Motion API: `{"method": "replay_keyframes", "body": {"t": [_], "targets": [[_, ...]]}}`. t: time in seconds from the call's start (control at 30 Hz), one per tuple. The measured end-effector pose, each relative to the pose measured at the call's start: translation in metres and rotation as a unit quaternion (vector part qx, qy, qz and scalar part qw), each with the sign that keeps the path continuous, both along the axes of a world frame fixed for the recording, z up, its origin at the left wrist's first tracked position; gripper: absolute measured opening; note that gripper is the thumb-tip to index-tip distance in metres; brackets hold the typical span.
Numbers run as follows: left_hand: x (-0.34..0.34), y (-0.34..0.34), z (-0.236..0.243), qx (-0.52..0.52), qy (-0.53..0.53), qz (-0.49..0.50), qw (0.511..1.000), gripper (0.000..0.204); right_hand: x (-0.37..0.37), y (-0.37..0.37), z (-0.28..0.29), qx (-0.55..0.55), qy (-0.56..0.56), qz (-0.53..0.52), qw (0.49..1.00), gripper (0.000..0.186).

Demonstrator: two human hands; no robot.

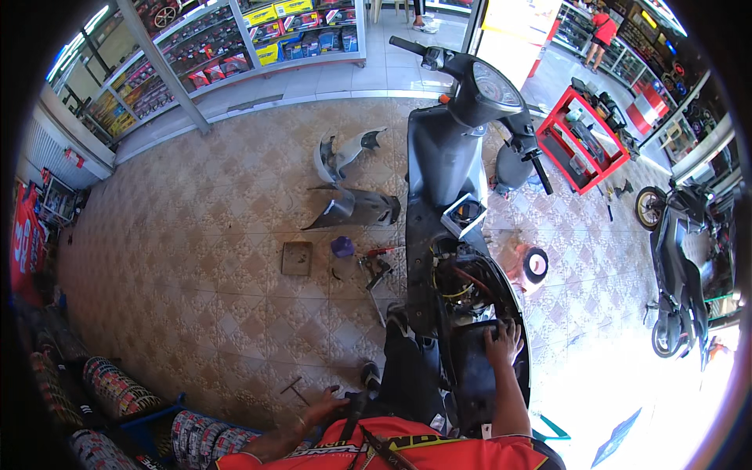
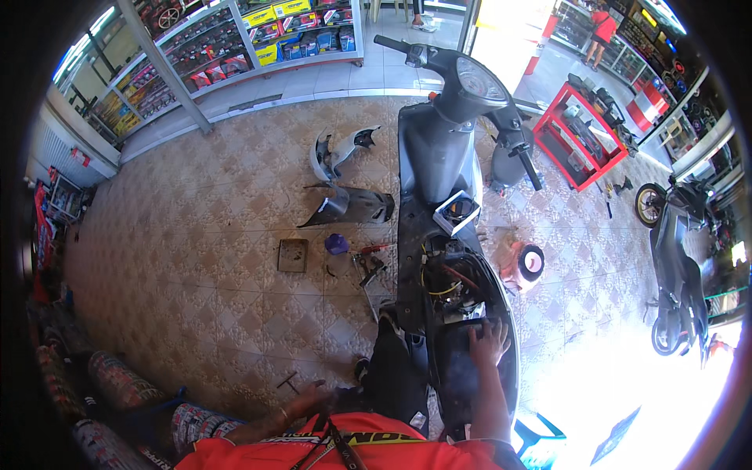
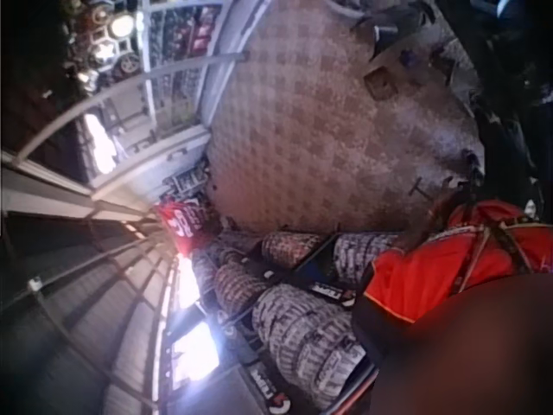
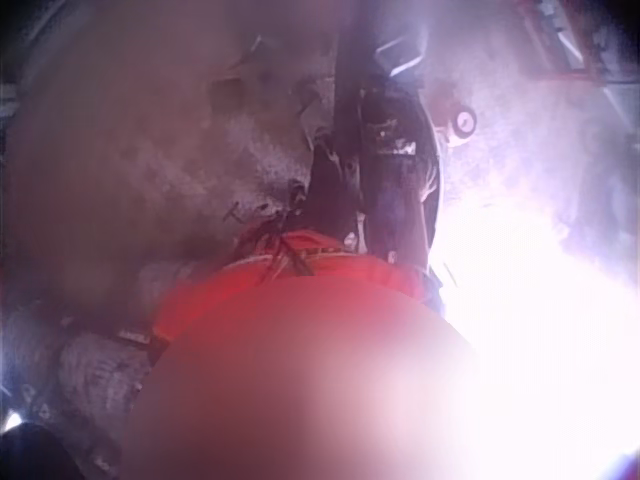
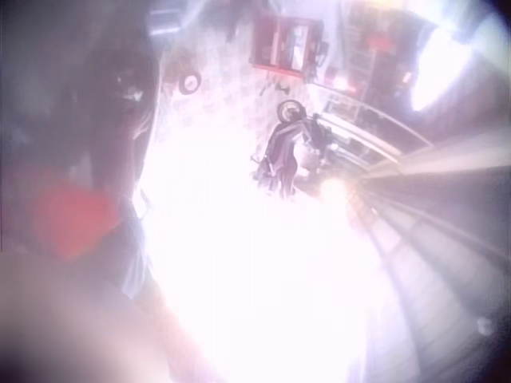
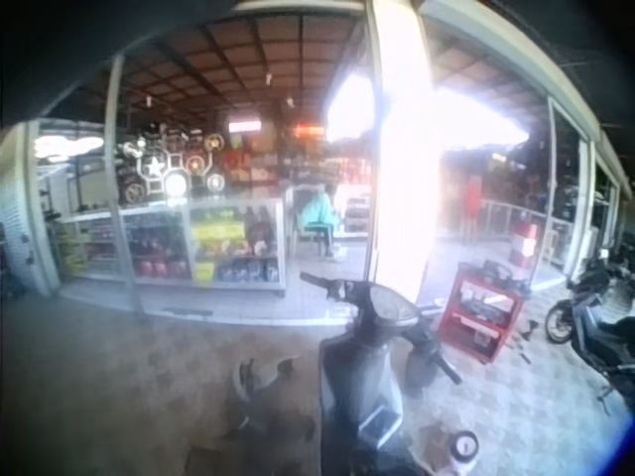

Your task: The person works on the exposed wiring and internal components of a scooter's front assembly. They repeatedly reach into the compartment, adjust wires, and test the scooter by turning the handlebar switch. The person also handles a black plastic cover and places it on the scooter.

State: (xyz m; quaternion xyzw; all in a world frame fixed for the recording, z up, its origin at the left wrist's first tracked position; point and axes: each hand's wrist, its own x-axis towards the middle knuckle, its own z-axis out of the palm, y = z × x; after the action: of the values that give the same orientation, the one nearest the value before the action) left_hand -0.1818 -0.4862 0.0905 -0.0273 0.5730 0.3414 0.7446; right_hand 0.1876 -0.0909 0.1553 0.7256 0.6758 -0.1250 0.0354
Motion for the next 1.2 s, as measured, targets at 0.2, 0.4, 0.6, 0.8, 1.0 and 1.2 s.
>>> {"method": "replay_keyframes", "body": {"t": [0.2, 0.4, 0.6, 0.8, 1.0, 1.2], "targets": [[-0.002, -0.032, -0.03, 0.143, 0.192, -0.241, 0.941, 0.096, 0.004, -0.013, -0.004, 0.103, 0.045, -0.029, 0.993, 0.043], [0.019, -0.025, 0.036, 0.079, 0.148, -0.118, 0.979, 0.096, 0.012, -0.014, -0.005, 0.088, 0.059, -0.023, 0.994, 0.05], [0.03, -0.021, 0.024, 0.109, 0.235, -0.252, 0.933, 0.096, 0.008, -0.012, -0.002, 0.077, 0.051, -0.023, 0.995, 0.056], [0.043, -0.034, 0.006, 0.022, 0.099, -0.158, 0.982, 0.096, 0.007, 0.01, 0.011, -0.048, -0.004, 0.015, 0.999, 0.065], [0.048, -0.07, -0.037, 0.189, 0.103, -0.258, 0.942, 0.1, -0.019, 0.024, 0.007, -0.054, -0.004, 0.178, 0.983, 0.065], [0.047, -0.079, -0.035, 0.027, 0.079, -0.147, 0.986, 0.1, -0.036, 0.015, 0.012, -0.069, -0.005, 0.231, 0.97, 0.056]]}}
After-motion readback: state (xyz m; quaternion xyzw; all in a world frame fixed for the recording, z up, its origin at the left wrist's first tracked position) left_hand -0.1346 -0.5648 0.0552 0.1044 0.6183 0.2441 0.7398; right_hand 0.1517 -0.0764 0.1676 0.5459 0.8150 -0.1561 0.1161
